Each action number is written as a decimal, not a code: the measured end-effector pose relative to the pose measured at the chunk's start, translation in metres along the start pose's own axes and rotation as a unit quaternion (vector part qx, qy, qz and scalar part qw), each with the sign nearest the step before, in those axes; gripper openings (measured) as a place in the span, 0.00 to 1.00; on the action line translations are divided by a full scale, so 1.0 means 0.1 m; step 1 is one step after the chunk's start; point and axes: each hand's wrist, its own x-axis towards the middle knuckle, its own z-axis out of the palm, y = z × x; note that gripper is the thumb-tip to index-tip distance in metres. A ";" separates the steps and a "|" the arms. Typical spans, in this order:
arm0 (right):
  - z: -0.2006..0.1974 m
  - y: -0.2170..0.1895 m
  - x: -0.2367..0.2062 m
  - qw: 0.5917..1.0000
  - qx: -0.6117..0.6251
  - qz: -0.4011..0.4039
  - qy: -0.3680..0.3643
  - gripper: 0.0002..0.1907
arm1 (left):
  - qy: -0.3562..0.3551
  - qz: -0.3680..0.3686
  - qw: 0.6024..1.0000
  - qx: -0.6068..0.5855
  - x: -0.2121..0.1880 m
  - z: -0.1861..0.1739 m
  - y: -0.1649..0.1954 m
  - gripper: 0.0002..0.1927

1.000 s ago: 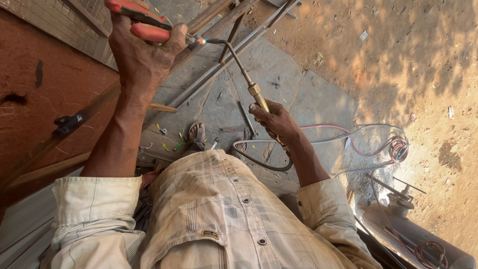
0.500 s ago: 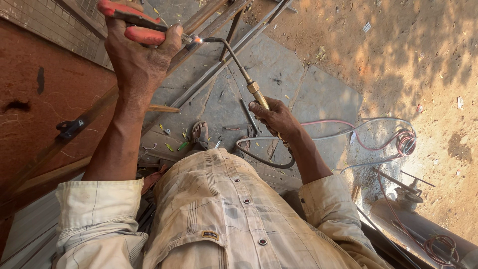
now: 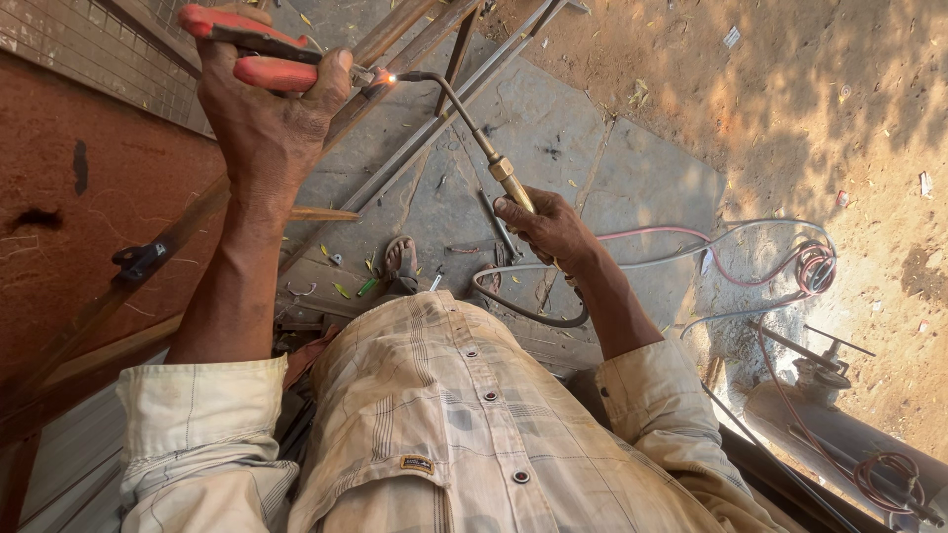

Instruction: The person uses a welding torch to join metal bars on a rectangular frame. They hold the frame with one hand and apply the torch to the joints, producing sparks. The person repositions the frame and continues welding different joints throughout the clip.

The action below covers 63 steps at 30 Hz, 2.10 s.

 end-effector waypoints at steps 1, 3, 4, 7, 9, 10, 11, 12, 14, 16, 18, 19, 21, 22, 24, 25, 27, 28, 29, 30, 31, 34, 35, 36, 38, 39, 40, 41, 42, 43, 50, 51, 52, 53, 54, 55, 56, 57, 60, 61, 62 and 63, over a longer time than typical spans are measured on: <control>0.00 0.00 0.01 1.000 0.002 0.001 0.000 0.21 | 0.000 0.000 1.000 -0.012 0.00 0.00 -0.01 0.29; -0.01 0.00 0.02 1.000 0.003 -0.001 -0.002 0.21 | -0.002 -0.005 1.000 -0.016 0.00 0.01 -0.03 0.30; -0.01 0.00 0.03 1.000 0.004 -0.001 -0.003 0.22 | -0.005 -0.010 1.000 -0.008 0.00 0.01 -0.04 0.30; -0.02 0.00 0.04 1.000 0.006 0.003 -0.007 0.21 | -0.007 -0.014 1.000 0.011 0.00 0.02 -0.06 0.30; -0.02 -0.01 0.06 1.000 -0.001 0.006 -0.004 0.22 | -0.007 -0.018 1.000 0.010 0.01 0.02 -0.07 0.30; -0.02 -0.01 0.06 1.000 -0.004 0.008 -0.003 0.22 | -0.007 -0.025 1.000 0.003 0.01 0.02 -0.08 0.30; -0.02 -0.01 0.06 1.000 -0.003 0.008 -0.002 0.22 | -0.006 -0.031 0.999 -0.004 0.01 0.03 -0.08 0.29; -0.02 -0.01 0.07 1.000 -0.002 0.007 -0.001 0.22 | -0.005 -0.027 1.000 -0.005 0.01 0.03 -0.09 0.29; -0.02 -0.01 0.08 1.000 -0.005 0.010 0.000 0.22 | -0.002 -0.020 1.000 -0.007 0.01 0.04 -0.09 0.29; -0.03 -0.01 0.09 1.000 -0.014 0.012 0.003 0.23 | -0.005 -0.022 1.000 -0.001 0.00 0.04 -0.11 0.29; -0.03 -0.01 0.10 1.000 -0.007 0.006 -0.002 0.23 | -0.005 -0.016 1.000 0.011 -0.01 0.04 -0.12 0.28; -0.04 -0.01 0.10 1.000 -0.004 0.005 -0.005 0.24 | -0.003 -0.010 1.000 0.018 -0.01 0.04 -0.12 0.28; -0.04 -0.01 0.11 1.000 -0.008 -0.001 0.001 0.24 | -0.002 -0.010 1.000 0.027 0.01 0.05 -0.13 0.29; -0.04 -0.01 0.11 1.000 -0.011 -0.001 0.003 0.24 | -0.003 -0.020 0.999 0.029 0.02 0.05 -0.13 0.29; -0.04 -0.01 0.12 1.000 -0.018 0.000 0.004 0.25 | -0.004 -0.032 0.999 0.027 0.04 0.05 -0.12 0.30; -0.04 -0.01 0.12 1.000 -0.022 0.002 0.004 0.25 | -0.005 -0.036 0.999 0.023 0.04 0.05 -0.12 0.30; -0.04 -0.02 0.13 1.000 -0.017 0.003 0.005 0.25 | -0.003 -0.039 0.999 0.010 0.04 0.06 -0.11 0.31; -0.04 -0.02 0.13 1.000 -0.013 0.003 0.005 0.24 | -0.002 -0.038 0.999 0.000 0.04 0.06 -0.11 0.31; -0.04 -0.02 0.13 1.000 -0.015 -0.001 0.004 0.24 | -0.001 -0.037 0.999 -0.010 0.03 0.07 -0.11 0.31; -0.04 -0.02 0.13 1.000 -0.017 -0.005 0.002 0.24 | -0.001 -0.033 0.999 -0.011 0.03 0.07 -0.11 0.31; -0.04 -0.01 0.13 1.000 -0.019 -0.007 0.000 0.24 | -0.001 -0.029 0.999 -0.013 0.03 0.07 -0.12 0.31; -0.04 -0.01 0.13 1.000 -0.008 -0.011 -0.005 0.24 | 0.000 -0.019 1.000 0.004 0.02 0.06 -0.14 0.31; -0.04 0.00 0.13 1.000 -0.006 -0.005 -0.002 0.23 | 0.000 -0.019 1.000 0.011 0.02 0.07 -0.14 0.30; -0.03 0.00 0.14 1.000 -0.003 -0.002 0.001 0.23 | 0.000 -0.019 1.000 0.017 0.02 0.07 -0.14 0.29; -0.02 0.02 0.13 1.000 -0.005 0.003 0.003 0.22 | -0.002 -0.022 1.000 0.014 0.02 0.06 -0.13 0.27; -0.01 0.02 0.13 1.000 -0.009 0.003 0.003 0.22 | -0.003 -0.020 1.000 0.007 0.01 0.06 -0.11 0.26; -0.01 0.03 0.13 1.000 -0.013 0.002 0.003 0.22 | -0.004 -0.010 1.000 -0.013 0.01 0.06 -0.10 0.26; 0.00 0.04 0.13 1.000 -0.006 0.005 0.000 0.22 | -0.004 -0.001 0.999 -0.032 0.00 0.06 -0.08 0.26; 0.00 0.04 0.13 1.000 0.000 0.009 -0.002 0.22 | -0.005 0.005 1.000 -0.030 0.00 0.05 -0.06 0.26; 0.00 0.04 0.14 1.000 0.007 0.010 -0.004 0.22 | -0.006 0.013 0.999 -0.029 0.01 0.05 -0.05 0.26; 0.03 0.06 0.12 1.000 -0.005 0.005 0.005 0.23 | 0.004 0.002 1.000 -0.026 0.03 0.05 -0.01 0.27; 0.03 0.06 0.12 1.000 -0.008 0.006 0.008 0.22 | 0.003 -0.011 1.000 -0.026 0.03 0.05 -0.01 0.28; 0.03 0.07 0.11 1.000 -0.012 0.009 0.010 0.22 | 0.003 -0.026 0.999 -0.026 0.03 0.05 -0.01 0.28; 0.03 0.07 0.10 1.000 -0.015 0.009 0.009 0.23 | 0.002 -0.040 0.999 -0.026 0.03 0.05 -0.01 0.29; 0.04 0.06 0.11 1.000 -0.017 0.007 0.008 0.23 | 0.005 -0.013 1.000 -0.013 0.03 0.04 -0.02 0.28; 0.04 0.06 0.11 1.000 -0.020 0.006 0.007 0.23 | 0.008 0.014 1.000 -0.001 0.03 0.04 -0.02 0.28; 0.04 0.05 0.11 1.000 -0.018 0.006 0.006 0.23 | 0.010 0.039 0.999 0.011 0.02 0.03 -0.02 0.28; 0.04 0.05 0.09 1.000 -0.016 0.007 0.005 0.23 | 0.005 0.016 1.000 -0.001 0.01 0.03 -0.03 0.28; 0.04 0.05 0.09 1.000 -0.012 0.004 0.007 0.22 | 0.007 0.009 1.000 -0.003 0.00 0.04 -0.07 0.28; 0.05 0.05 0.08 1.000 -0.011 0.005 0.008 0.22 | 0.013 0.041 0.999 0.018 -0.02 0.05 -0.09 0.28; 0.04 0.06 0.07 1.000 -0.016 0.006 0.006 0.22 | 0.019 0.070 0.997 0.039 -0.04 0.06 -0.10 0.28; 0.04 0.06 0.05 1.000 -0.020 0.008 0.004 0.22 | 0.013 0.048 0.998 0.029 -0.08 0.06 -0.12 0.26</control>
